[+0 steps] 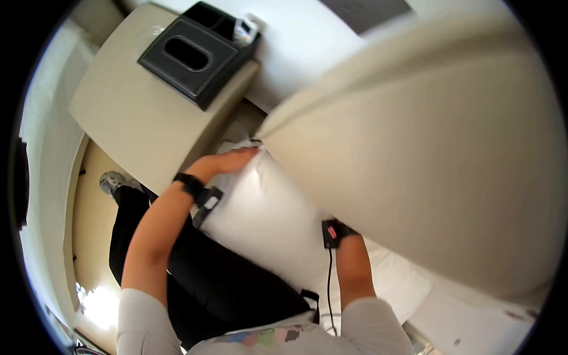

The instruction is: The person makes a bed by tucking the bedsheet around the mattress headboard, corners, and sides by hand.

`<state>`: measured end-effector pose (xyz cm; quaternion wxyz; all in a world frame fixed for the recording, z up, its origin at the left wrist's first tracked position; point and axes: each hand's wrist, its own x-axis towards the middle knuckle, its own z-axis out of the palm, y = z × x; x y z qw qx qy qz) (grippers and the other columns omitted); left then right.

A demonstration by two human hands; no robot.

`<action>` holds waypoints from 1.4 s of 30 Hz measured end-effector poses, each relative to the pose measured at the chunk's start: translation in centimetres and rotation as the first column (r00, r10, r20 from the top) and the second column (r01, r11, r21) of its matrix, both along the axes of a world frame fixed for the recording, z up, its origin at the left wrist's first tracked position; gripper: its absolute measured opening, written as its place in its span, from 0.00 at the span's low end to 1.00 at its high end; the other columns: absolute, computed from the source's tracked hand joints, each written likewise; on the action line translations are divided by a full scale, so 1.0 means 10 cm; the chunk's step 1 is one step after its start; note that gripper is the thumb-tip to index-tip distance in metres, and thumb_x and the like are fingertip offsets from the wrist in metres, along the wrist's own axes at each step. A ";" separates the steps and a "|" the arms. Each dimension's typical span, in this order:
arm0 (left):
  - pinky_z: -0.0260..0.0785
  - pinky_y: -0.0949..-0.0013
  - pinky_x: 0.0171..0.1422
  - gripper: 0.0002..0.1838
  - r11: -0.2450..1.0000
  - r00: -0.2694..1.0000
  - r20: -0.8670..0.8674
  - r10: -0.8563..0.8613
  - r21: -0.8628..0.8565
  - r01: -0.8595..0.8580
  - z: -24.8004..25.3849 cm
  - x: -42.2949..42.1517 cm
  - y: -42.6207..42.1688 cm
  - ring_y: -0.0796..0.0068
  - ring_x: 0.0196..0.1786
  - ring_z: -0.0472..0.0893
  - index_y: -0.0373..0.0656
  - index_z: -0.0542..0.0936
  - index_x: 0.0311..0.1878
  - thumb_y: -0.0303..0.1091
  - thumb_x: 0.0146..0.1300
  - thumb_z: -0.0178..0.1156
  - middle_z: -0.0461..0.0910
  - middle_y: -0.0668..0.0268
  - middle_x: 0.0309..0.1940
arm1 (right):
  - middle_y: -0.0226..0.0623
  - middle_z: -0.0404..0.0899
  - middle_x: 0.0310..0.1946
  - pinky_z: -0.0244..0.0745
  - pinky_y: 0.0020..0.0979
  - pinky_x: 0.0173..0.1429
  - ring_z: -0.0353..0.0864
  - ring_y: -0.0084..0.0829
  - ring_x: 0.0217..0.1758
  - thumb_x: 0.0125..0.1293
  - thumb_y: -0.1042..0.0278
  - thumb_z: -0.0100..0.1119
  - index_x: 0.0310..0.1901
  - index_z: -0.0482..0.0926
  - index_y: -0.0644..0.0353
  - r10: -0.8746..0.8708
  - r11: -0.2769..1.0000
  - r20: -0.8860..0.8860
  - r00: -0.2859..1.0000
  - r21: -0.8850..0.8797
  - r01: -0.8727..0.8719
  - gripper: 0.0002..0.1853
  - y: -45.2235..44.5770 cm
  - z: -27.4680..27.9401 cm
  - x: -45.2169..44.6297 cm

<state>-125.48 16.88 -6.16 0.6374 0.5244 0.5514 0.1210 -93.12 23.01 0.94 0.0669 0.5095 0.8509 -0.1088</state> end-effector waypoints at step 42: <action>0.68 0.57 0.60 0.26 0.713 0.808 -0.564 0.169 0.636 0.295 0.92 3.05 0.29 0.60 0.60 0.73 0.50 0.73 0.61 0.50 0.62 0.56 0.75 0.63 0.57 | 0.40 0.74 0.58 0.66 0.39 0.64 0.71 0.40 0.61 0.69 0.61 0.52 0.59 0.72 0.57 -0.289 0.949 -0.406 0.867 0.000 0.316 0.20 -0.04 0.14 2.61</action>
